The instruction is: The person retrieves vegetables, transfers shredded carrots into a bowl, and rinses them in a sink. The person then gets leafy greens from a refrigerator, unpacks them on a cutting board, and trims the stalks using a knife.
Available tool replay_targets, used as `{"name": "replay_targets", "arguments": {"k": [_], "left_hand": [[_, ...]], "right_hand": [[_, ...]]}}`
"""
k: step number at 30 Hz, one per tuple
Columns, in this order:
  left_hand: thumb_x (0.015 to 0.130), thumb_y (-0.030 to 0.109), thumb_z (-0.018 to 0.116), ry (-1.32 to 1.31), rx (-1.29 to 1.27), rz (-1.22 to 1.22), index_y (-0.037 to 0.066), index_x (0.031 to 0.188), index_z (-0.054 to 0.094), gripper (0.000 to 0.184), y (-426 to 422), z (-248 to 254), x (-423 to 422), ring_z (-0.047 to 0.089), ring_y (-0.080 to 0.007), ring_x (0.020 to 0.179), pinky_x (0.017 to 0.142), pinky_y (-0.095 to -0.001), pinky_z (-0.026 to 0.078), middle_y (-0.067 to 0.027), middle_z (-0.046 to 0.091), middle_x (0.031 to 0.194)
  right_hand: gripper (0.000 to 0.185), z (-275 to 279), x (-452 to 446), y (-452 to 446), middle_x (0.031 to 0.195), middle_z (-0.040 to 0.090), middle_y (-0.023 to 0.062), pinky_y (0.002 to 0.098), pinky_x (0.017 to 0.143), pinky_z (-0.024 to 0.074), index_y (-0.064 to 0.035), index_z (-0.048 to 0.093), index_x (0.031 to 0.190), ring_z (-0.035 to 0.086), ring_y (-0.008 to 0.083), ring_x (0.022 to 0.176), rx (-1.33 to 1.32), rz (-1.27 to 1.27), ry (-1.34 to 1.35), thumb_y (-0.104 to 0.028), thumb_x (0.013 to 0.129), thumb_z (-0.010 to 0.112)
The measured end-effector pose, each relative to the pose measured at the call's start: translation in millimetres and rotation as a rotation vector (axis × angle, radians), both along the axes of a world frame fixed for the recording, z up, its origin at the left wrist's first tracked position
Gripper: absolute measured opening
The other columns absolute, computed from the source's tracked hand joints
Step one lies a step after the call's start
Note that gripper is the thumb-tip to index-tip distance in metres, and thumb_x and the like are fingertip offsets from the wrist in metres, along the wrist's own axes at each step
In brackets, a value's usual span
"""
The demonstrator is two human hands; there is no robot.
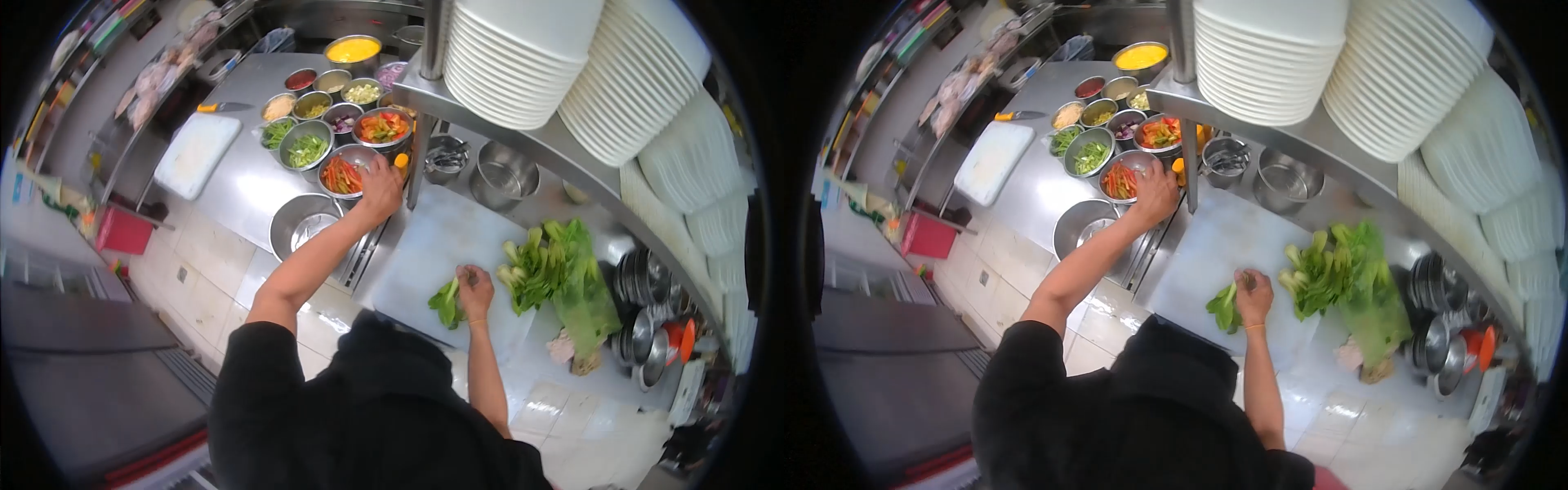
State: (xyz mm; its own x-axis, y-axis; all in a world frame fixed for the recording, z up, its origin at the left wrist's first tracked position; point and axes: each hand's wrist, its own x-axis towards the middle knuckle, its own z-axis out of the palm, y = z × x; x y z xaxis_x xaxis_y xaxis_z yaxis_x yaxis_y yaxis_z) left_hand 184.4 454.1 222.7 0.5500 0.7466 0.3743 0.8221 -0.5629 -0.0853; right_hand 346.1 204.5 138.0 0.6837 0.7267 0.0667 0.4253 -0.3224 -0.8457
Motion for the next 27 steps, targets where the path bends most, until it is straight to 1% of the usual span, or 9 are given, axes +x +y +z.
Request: {"name": "replay_targets", "arguments": {"k": [3, 5, 8, 11, 12, 18, 22, 25, 27], "left_hand": [[0.072, 0.023, 0.071, -0.241, -0.031, -0.017, 0.005, 0.097, 0.065, 0.031, -33, 52, -18, 0.053, -0.0372, 0.104, 0.081, -0.0490, 0.043, -0.0219, 0.050, 0.119], [0.074, 0.022, 0.072, -0.424, -0.021, 0.014, 0.004, 0.095, 0.065, 0.029, -56, 92, -44, 0.055, -0.0370, 0.104, 0.084, -0.0482, 0.044, -0.0217, 0.054, 0.118], [0.076, 0.021, 0.073, -0.621, 0.007, 0.115, 0.002, 0.092, 0.066, 0.026, -68, 108, -94, 0.059, -0.0368, 0.102, 0.087, -0.0448, 0.046, -0.0214, 0.059, 0.113], [0.075, 0.017, 0.074, -0.863, 0.086, 0.227, 0.001, 0.085, 0.068, 0.020, -43, 110, -154, 0.063, -0.0362, 0.093, 0.084, -0.0415, 0.049, -0.0194, 0.065, 0.102], [0.076, 0.016, 0.073, -0.845, 0.147, 0.315, 0.000, 0.084, 0.067, 0.019, -30, 100, -177, 0.063, -0.0352, 0.093, 0.083, -0.0412, 0.049, -0.0188, 0.065, 0.101], [0.079, 0.016, 0.069, -0.879, -0.017, 0.544, 0.000, 0.092, 0.066, 0.021, 88, -6, -313, 0.062, -0.0356, 0.091, 0.083, -0.0408, 0.049, -0.0195, 0.065, 0.102], [0.079, 0.016, 0.066, -0.758, -0.025, 0.595, -0.002, 0.103, 0.062, 0.030, 198, -57, -395, 0.057, -0.0401, 0.100, 0.089, -0.0443, 0.045, -0.0217, 0.061, 0.109], [0.077, 0.017, 0.066, -0.598, 0.020, 0.574, -0.001, 0.107, 0.060, 0.036, 293, -78, -447, 0.057, -0.0405, 0.095, 0.086, -0.0470, 0.047, -0.0210, 0.059, 0.110], [0.076, 0.017, 0.066, -0.486, 0.027, 0.578, -0.001, 0.109, 0.059, 0.039, 362, -83, -476, 0.058, -0.0406, 0.093, 0.083, -0.0490, 0.048, -0.0202, 0.057, 0.112]], "right_hand": [[0.030, -23, 11, -2, 0.086, 0.063, 0.0108, 0.0327, 0.070, 0.0503, -0.0007, 0.067, 0.093, 0.061, 0.0212, 0.076, 0.140, 0.010, 0.081, -0.024, 0.077, 0.078], [0.027, -12, 14, -10, 0.085, 0.062, 0.0089, 0.0303, 0.069, 0.0498, -0.0007, 0.068, 0.095, 0.059, 0.0181, 0.075, 0.084, 0.041, 0.053, -0.019, 0.077, 0.078], [0.021, -19, 23, -19, 0.093, 0.059, 0.0084, 0.0286, 0.068, 0.0488, -0.0007, 0.067, 0.096, 0.056, 0.0160, 0.074, 0.098, 0.074, 0.203, -0.013, 0.081, 0.074], [0.012, 30, 15, -16, 0.090, 0.057, 0.0078, 0.0289, 0.065, 0.0467, -0.0014, 0.064, 0.091, 0.053, 0.0157, 0.075, 0.060, 0.091, -0.134, -0.011, 0.085, 0.069], [0.011, 45, 10, -8, 0.089, 0.057, 0.0076, 0.0289, 0.064, 0.0461, -0.0016, 0.064, 0.090, 0.053, 0.0157, 0.075, 0.057, 0.098, -0.245, -0.011, 0.086, 0.067], [0.010, 86, -51, 80, 0.087, 0.055, 0.0047, 0.0254, 0.068, 0.0432, 0.0009, 0.060, 0.086, 0.051, 0.0139, 0.077, 0.195, 0.123, -0.009, -0.008, 0.090, 0.061], [0.036, 112, -118, 157, 0.095, 0.059, 0.0040, 0.0220, 0.065, 0.0426, -0.0029, 0.052, 0.124, 0.050, 0.0094, 0.074, 0.264, 0.026, -0.137, -0.014, 0.092, 0.063], [0.056, 105, -145, 191, 0.098, 0.060, 0.0075, 0.0237, 0.068, 0.0464, -0.0033, 0.039, 0.140, 0.054, 0.0113, 0.078, 0.258, -0.173, -0.004, -0.017, 0.091, 0.064], [0.058, 98, -134, 196, 0.101, 0.061, 0.0103, 0.0247, 0.067, 0.0478, -0.0016, 0.038, 0.140, 0.056, 0.0125, 0.082, 0.170, -0.271, -0.052, -0.021, 0.091, 0.064]]}}
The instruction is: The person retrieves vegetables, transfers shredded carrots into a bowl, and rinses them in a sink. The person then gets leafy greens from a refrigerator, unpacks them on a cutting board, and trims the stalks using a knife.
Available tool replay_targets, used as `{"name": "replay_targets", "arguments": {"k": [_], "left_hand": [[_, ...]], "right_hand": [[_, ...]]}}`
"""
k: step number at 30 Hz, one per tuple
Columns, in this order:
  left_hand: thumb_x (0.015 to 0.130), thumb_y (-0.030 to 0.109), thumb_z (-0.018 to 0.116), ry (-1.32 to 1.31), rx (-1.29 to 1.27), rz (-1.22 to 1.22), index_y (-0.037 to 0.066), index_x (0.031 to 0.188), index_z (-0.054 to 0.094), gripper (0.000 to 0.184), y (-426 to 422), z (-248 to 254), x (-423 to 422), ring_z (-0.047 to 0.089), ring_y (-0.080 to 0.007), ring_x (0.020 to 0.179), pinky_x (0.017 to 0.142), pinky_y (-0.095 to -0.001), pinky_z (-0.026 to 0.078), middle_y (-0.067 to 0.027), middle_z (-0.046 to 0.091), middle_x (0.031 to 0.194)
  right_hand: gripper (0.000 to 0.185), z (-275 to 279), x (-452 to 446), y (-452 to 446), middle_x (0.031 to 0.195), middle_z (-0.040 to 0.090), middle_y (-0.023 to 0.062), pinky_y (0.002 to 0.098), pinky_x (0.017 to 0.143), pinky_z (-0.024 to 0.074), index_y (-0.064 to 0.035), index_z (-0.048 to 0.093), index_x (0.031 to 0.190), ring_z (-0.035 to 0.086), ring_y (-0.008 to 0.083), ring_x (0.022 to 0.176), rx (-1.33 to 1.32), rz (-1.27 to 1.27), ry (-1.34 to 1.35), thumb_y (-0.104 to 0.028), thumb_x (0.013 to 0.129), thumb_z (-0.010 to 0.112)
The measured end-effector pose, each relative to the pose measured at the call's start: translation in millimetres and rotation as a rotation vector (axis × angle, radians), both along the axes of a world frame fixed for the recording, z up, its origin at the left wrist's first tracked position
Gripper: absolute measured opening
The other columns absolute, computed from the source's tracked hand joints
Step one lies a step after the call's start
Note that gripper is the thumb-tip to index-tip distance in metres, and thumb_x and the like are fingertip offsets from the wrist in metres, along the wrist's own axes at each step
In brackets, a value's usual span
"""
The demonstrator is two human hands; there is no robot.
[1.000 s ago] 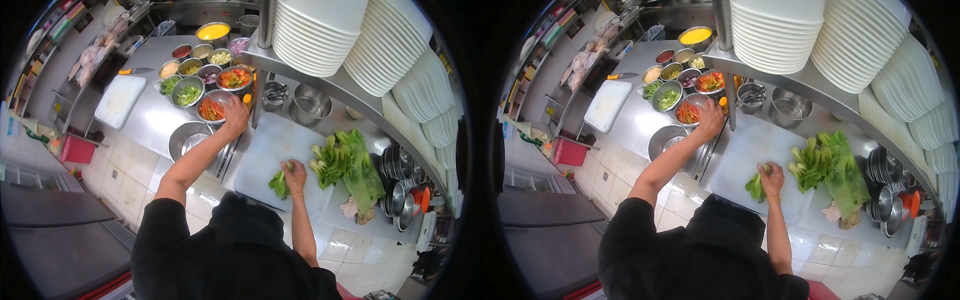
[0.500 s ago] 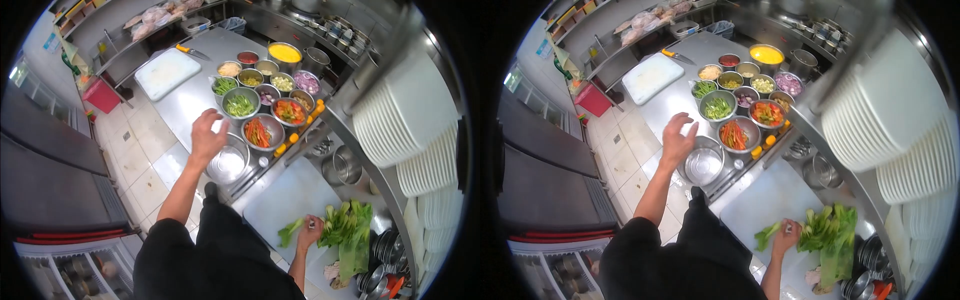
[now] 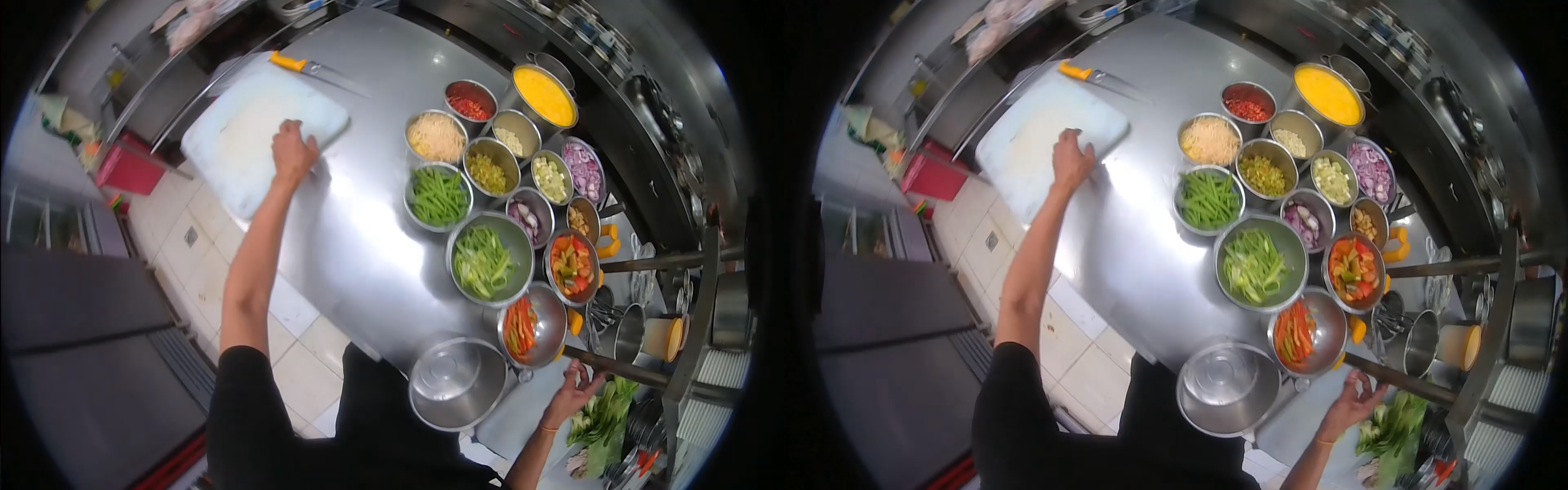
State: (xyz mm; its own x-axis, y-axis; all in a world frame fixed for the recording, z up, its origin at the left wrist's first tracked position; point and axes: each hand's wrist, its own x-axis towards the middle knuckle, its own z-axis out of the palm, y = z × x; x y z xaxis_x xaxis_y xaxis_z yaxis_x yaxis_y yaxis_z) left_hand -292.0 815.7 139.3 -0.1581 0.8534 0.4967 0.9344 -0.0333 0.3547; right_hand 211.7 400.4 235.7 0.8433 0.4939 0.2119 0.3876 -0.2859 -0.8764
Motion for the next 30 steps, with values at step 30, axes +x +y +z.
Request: {"name": "replay_targets", "arguments": {"k": [30], "left_hand": [[0.084, 0.048, 0.056, 0.364, -0.465, -0.127, 0.006, 0.128, 0.052, 0.061, 199, 45, -184, 0.055, -0.0390, 0.113, 0.092, -0.0462, 0.044, -0.0192, 0.058, 0.124]], "right_hand": [[0.022, 12, 6, -144, 0.073, 0.065, 0.0073, 0.0284, 0.061, 0.0478, 0.0005, 0.070, 0.088, 0.061, 0.0136, 0.067, -0.307, -0.673, -0.272, -0.021, 0.087, 0.068]]}}
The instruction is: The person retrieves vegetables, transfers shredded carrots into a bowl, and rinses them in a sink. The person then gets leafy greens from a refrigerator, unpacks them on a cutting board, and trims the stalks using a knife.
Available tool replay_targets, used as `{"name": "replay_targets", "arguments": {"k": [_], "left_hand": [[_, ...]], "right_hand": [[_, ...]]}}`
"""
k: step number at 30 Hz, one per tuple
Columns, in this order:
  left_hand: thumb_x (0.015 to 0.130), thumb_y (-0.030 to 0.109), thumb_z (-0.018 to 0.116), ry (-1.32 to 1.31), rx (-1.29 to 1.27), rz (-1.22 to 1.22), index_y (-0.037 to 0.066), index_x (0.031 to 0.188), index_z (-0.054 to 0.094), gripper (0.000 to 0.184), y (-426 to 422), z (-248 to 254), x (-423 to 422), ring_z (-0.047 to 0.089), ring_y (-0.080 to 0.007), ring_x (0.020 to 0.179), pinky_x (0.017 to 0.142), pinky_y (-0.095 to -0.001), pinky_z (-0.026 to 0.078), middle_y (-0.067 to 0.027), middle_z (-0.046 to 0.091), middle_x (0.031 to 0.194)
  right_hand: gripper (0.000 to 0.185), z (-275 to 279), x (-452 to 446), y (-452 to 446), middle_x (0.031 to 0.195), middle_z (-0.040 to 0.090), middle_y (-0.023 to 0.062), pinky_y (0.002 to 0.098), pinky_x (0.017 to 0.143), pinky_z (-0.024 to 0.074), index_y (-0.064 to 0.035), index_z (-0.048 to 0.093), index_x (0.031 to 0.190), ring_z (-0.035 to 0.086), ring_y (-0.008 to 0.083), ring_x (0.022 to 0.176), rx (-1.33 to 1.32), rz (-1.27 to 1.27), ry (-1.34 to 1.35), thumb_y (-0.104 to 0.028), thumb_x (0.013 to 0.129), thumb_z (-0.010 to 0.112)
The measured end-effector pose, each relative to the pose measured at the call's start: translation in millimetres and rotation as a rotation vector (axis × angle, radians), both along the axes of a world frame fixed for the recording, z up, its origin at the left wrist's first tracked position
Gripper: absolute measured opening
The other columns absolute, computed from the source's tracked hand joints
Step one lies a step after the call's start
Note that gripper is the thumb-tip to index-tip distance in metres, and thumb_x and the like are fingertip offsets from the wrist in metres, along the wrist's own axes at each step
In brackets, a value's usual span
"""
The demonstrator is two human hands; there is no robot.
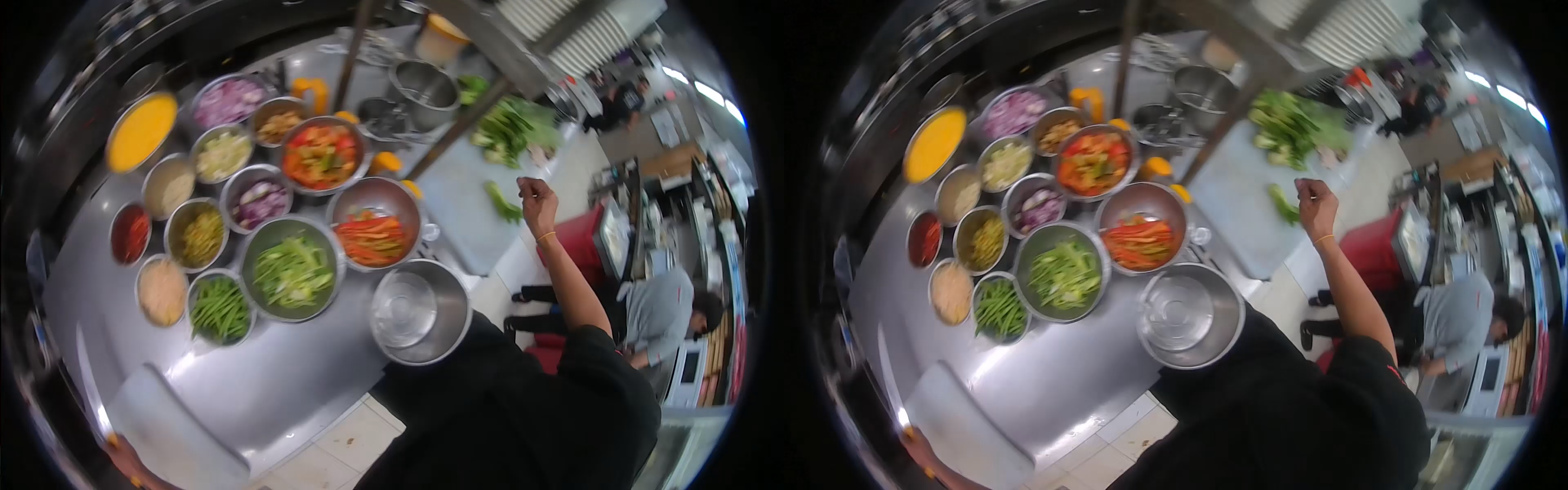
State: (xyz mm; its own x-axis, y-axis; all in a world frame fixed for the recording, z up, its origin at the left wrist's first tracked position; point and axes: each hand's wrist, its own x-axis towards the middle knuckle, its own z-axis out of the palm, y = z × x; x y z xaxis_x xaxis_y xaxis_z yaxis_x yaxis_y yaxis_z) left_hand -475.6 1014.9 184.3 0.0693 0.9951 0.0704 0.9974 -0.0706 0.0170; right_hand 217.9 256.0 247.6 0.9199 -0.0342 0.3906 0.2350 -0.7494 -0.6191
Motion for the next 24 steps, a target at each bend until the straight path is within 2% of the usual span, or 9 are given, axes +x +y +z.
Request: {"name": "replay_targets", "arguments": {"k": [1, 2, 3, 8, 11, 13, 18, 21, 24], "left_hand": [[0.083, 0.039, 0.058, -0.099, 0.270, -0.093, 0.001, 0.105, 0.061, 0.044, -24, -5, 7, 0.065, -0.0319, 0.082, 0.068, -0.0401, 0.049, -0.0165, 0.067, 0.094], [0.086, 0.055, 0.059, -0.008, 0.314, -0.158, 0.009, 0.124, 0.055, 0.060, -66, 4, -1, 0.066, -0.0339, 0.073, 0.069, -0.0518, 0.050, -0.0248, 0.067, 0.083], [0.085, 0.052, 0.062, -0.009, 0.421, -0.190, 0.002, 0.099, 0.063, 0.052, -95, 0, -4, 0.058, -0.0341, 0.057, 0.054, -0.0448, 0.047, -0.0199, 0.066, 0.074], [0.085, 0.035, 0.061, -0.706, 0.097, 0.062, 0.001, 0.072, 0.062, 0.036, -286, 62, 81, 0.045, -0.0215, 0.051, 0.049, -0.0357, 0.038, -0.0107, 0.053, 0.060], [0.083, 0.026, 0.059, -1.003, -0.043, 0.063, 0.001, 0.060, 0.053, 0.035, -384, 100, 145, 0.036, -0.0141, 0.042, 0.037, -0.0284, 0.024, -0.0034, 0.042, 0.050], [0.082, 0.027, 0.062, -1.086, -0.154, 0.017, 0.002, 0.059, 0.052, 0.035, -453, 134, 195, 0.032, -0.0111, 0.039, 0.035, -0.0262, 0.020, -0.0017, 0.041, 0.049], [0.079, 0.025, 0.061, -0.840, -0.531, -0.148, 0.003, 0.068, 0.055, 0.025, -577, 173, 246, 0.042, -0.0109, 0.043, 0.040, -0.0256, 0.027, -0.0034, 0.048, 0.054], [0.079, 0.020, 0.063, -0.679, -0.791, -0.129, 0.000, 0.076, 0.056, 0.021, -643, 197, 332, 0.052, -0.0142, 0.057, 0.050, -0.0284, 0.038, -0.0056, 0.055, 0.064], [0.078, 0.013, 0.061, -0.868, -0.846, 0.013, 0.005, 0.065, 0.048, 0.020, -697, 180, 399, 0.036, -0.0041, 0.049, 0.044, -0.0231, 0.023, 0.0041, 0.041, 0.055]], "right_hand": [[0.018, -3, -8, -30, 0.074, 0.066, 0.0084, 0.0290, 0.061, 0.0482, -0.0012, 0.070, 0.088, 0.062, 0.0151, 0.067, -0.140, -0.051, -0.027, -0.019, 0.085, 0.070], [0.015, -5, -14, -57, 0.075, 0.066, 0.0096, 0.0296, 0.062, 0.0487, -0.0028, 0.071, 0.088, 0.063, 0.0167, 0.068, -0.278, -0.090, -0.053, -0.017, 0.082, 0.071], [0.013, -5, -14, -79, 0.077, 0.067, 0.0108, 0.0302, 0.063, 0.0491, -0.0044, 0.072, 0.087, 0.063, 0.0183, 0.068, -0.416, -0.121, -0.079, -0.015, 0.080, 0.073], [0.038, -4, 7, -108, 0.107, 0.066, 0.0164, 0.0391, 0.082, 0.0500, -0.0065, 0.071, 0.100, 0.063, 0.0312, 0.091, -0.786, -0.106, 0.190, -0.036, 0.077, 0.072], [0.037, -31, 58, -109, 0.092, 0.068, 0.0138, 0.0392, 0.082, 0.0499, -0.0048, 0.067, 0.106, 0.062, 0.0306, 0.091, -0.389, 0.253, 0.040, -0.024, 0.076, 0.075], [0.034, -43, 85, -90, 0.091, 0.066, 0.0147, 0.0382, 0.078, 0.0509, -0.0041, 0.067, 0.106, 0.064, 0.0295, 0.084, -0.002, 0.391, 0.424, -0.014, 0.074, 0.075], [0.043, -70, 110, -62, 0.077, 0.061, 0.0159, 0.0351, 0.066, 0.0504, -0.0020, 0.065, 0.105, 0.060, 0.0271, 0.068, -0.163, 0.709, 0.310, -0.023, 0.069, 0.078], [0.046, -74, 123, -59, 0.085, 0.065, 0.0135, 0.0355, 0.070, 0.0512, -0.0013, 0.066, 0.107, 0.064, 0.0247, 0.076, -0.222, 0.726, 0.506, -0.025, 0.070, 0.080], [0.038, -69, 134, -49, 0.092, 0.068, 0.0073, 0.0284, 0.067, 0.0504, -0.0017, 0.068, 0.104, 0.063, 0.0127, 0.078, 0.412, 0.734, 1.217, -0.020, 0.073, 0.079]]}}
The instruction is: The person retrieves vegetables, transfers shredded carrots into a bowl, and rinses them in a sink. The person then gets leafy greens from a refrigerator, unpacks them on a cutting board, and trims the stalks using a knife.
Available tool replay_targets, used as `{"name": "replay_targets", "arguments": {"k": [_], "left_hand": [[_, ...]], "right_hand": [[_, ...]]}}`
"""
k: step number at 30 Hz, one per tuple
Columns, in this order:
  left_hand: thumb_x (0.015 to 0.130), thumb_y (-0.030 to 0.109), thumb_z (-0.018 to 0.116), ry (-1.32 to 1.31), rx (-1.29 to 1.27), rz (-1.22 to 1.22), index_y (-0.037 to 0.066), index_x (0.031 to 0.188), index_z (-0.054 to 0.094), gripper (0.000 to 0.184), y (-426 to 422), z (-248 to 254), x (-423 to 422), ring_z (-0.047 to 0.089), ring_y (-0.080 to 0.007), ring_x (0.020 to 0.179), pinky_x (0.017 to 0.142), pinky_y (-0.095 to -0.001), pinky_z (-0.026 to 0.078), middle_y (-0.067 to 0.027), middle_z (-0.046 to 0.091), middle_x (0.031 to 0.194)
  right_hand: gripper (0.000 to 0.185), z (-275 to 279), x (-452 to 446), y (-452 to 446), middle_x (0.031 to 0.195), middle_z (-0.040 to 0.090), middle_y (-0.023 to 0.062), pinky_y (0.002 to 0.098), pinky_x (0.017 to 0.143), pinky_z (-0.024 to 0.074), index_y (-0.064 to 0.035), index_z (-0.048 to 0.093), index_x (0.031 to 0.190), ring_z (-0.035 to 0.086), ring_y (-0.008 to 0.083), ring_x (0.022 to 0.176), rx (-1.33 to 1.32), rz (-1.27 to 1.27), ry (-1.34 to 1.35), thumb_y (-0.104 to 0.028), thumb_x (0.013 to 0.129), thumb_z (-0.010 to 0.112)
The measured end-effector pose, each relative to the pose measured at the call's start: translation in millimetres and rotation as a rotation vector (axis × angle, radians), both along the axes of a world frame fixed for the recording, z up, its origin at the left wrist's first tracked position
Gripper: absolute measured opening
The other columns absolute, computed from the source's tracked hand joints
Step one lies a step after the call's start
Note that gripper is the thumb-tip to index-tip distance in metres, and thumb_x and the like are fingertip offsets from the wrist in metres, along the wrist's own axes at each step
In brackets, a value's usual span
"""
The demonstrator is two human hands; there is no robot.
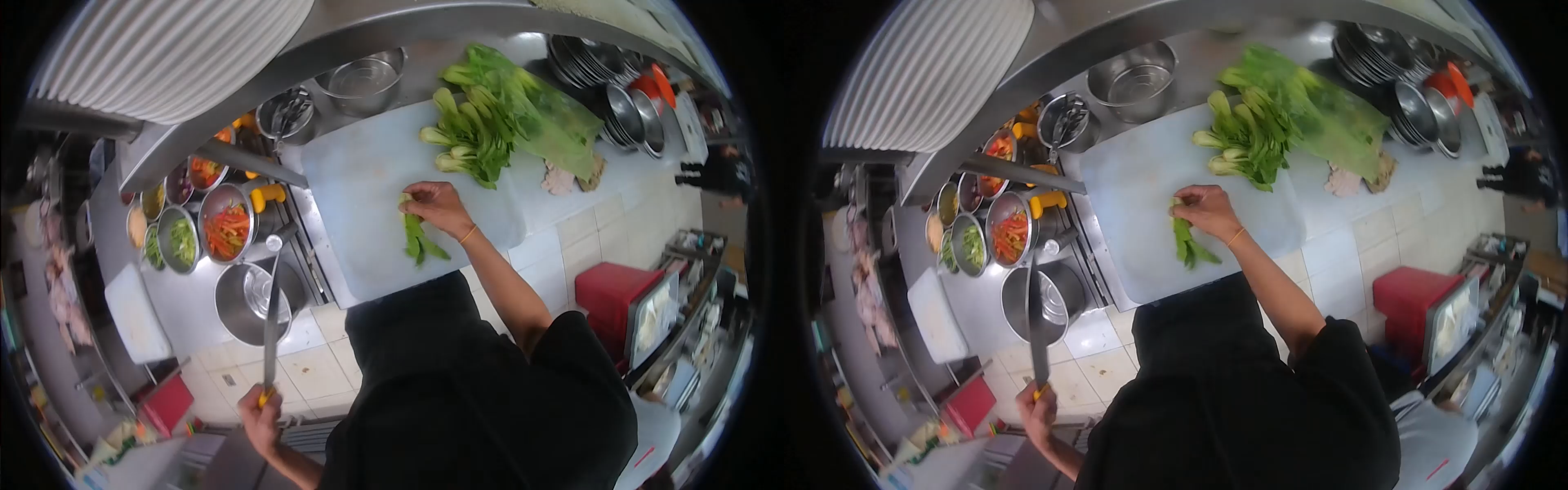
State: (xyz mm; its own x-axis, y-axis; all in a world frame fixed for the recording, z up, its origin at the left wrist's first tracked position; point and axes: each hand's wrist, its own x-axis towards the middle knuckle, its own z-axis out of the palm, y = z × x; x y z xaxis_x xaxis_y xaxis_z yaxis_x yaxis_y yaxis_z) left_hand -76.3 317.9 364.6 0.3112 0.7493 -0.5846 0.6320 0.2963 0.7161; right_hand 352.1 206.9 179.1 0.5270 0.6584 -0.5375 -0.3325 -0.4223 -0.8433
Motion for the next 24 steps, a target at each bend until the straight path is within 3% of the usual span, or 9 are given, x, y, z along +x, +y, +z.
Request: {"name": "replay_targets", "arguments": {"k": [3, 4, 7, 12, 13, 15, 18, 21, 24], "left_hand": [[0.084, 0.013, 0.059, -0.057, -0.155, 0.102, 0.006, 0.068, 0.050, 0.020, -30, -19, 35, 0.036, -0.0043, 0.048, 0.043, -0.0232, 0.026, 0.0038, 0.043, 0.056], [0.087, 0.017, 0.059, -0.054, -0.166, 0.114, 0.006, 0.070, 0.051, 0.022, -38, -28, 47, 0.036, -0.0040, 0.048, 0.043, -0.0232, 0.027, 0.0041, 0.044, 0.057], [0.095, 0.030, 0.056, -0.044, -0.229, 0.130, 0.005, 0.077, 0.052, 0.031, -58, -60, 76, 0.036, -0.0034, 0.047, 0.042, -0.0228, 0.029, 0.0050, 0.044, 0.058], [0.098, 0.052, 0.039, -0.002, -0.322, 0.065, 0.004, 0.077, 0.054, 0.054, -78, -96, 117, 0.042, -0.0063, 0.047, 0.043, -0.0235, 0.033, 0.0020, 0.045, 0.058], [0.098, 0.052, 0.038, 0.050, -0.248, -0.022, 0.001, 0.078, 0.055, 0.058, -79, -102, 119, 0.050, -0.0140, 0.054, 0.051, -0.0297, 0.041, -0.0056, 0.053, 0.061], [0.097, 0.056, 0.037, 0.039, -0.006, -0.104, 0.001, 0.079, 0.056, 0.061, -84, -126, 119, 0.047, -0.0103, 0.052, 0.048, -0.0266, 0.037, -0.0023, 0.049, 0.059], [0.098, 0.055, 0.036, 0.106, 0.067, -0.144, -0.002, 0.079, 0.057, 0.064, -83, -133, 121, 0.052, -0.0165, 0.058, 0.056, -0.0314, 0.042, -0.0078, 0.053, 0.061], [0.100, 0.045, 0.033, 0.211, 0.010, -0.233, -0.005, 0.087, 0.057, 0.056, -77, -110, 133, 0.055, -0.0531, 0.086, 0.076, -0.0530, 0.043, -0.0336, 0.060, 0.084], [0.100, 0.044, 0.033, 0.204, 0.056, -0.259, -0.005, 0.089, 0.057, 0.055, -80, -108, 136, 0.054, -0.0547, 0.087, 0.076, -0.0559, 0.042, -0.0351, 0.060, 0.085]], "right_hand": [[0.030, 0, -8, 21, 0.097, 0.068, 0.0021, 0.0234, 0.068, 0.0492, -0.0023, 0.069, 0.102, 0.059, 0.0049, 0.081, 0.421, -0.001, 0.265, -0.017, 0.077, 0.078], [0.030, -2, -10, 29, 0.094, 0.068, 0.0040, 0.0237, 0.070, 0.0498, -0.0027, 0.068, 0.105, 0.060, 0.0081, 0.079, 0.393, 0.058, 0.201, -0.014, 0.078, 0.075], [0.034, -45, -12, 40, 0.096, 0.066, 0.0057, 0.0242, 0.070, 0.0496, -0.0040, 0.066, 0.110, 0.060, 0.0106, 0.078, 0.355, 0.249, -0.794, -0.012, 0.079, 0.073], [0.030, -28, -20, 39, 0.099, 0.062, 0.0068, 0.0236, 0.066, 0.0522, -0.0043, 0.067, 0.106, 0.060, 0.0123, 0.078, 0.317, 0.142, -0.585, -0.005, 0.077, 0.072], [0.029, -27, -23, 37, 0.100, 0.061, 0.0065, 0.0231, 0.065, 0.0529, -0.0039, 0.067, 0.105, 0.060, 0.0121, 0.078, 0.322, 0.092, -0.521, -0.003, 0.076, 0.072], [0.028, -33, -30, 35, 0.099, 0.061, 0.0066, 0.0219, 0.063, 0.0539, -0.0031, 0.067, 0.104, 0.060, 0.0114, 0.078, 0.362, 0.069, -0.512, 0.000, 0.077, 0.071], [0.024, -32, -40, 37, 0.097, 0.062, 0.0064, 0.0211, 0.062, 0.0550, -0.0018, 0.067, 0.102, 0.060, 0.0104, 0.077, 0.378, -0.021, -0.503, 0.002, 0.078, 0.070], [0.021, -35, -42, 40, 0.095, 0.062, 0.0063, 0.0215, 0.062, 0.0555, -0.0008, 0.067, 0.099, 0.061, 0.0101, 0.077, 0.372, -0.053, -0.533, 0.003, 0.078, 0.070], [0.018, -37, -41, 39, 0.093, 0.063, 0.0063, 0.0221, 0.063, 0.0560, -0.0002, 0.067, 0.096, 0.061, 0.0103, 0.075, 0.378, -0.046, -0.560, 0.003, 0.078, 0.070]]}}
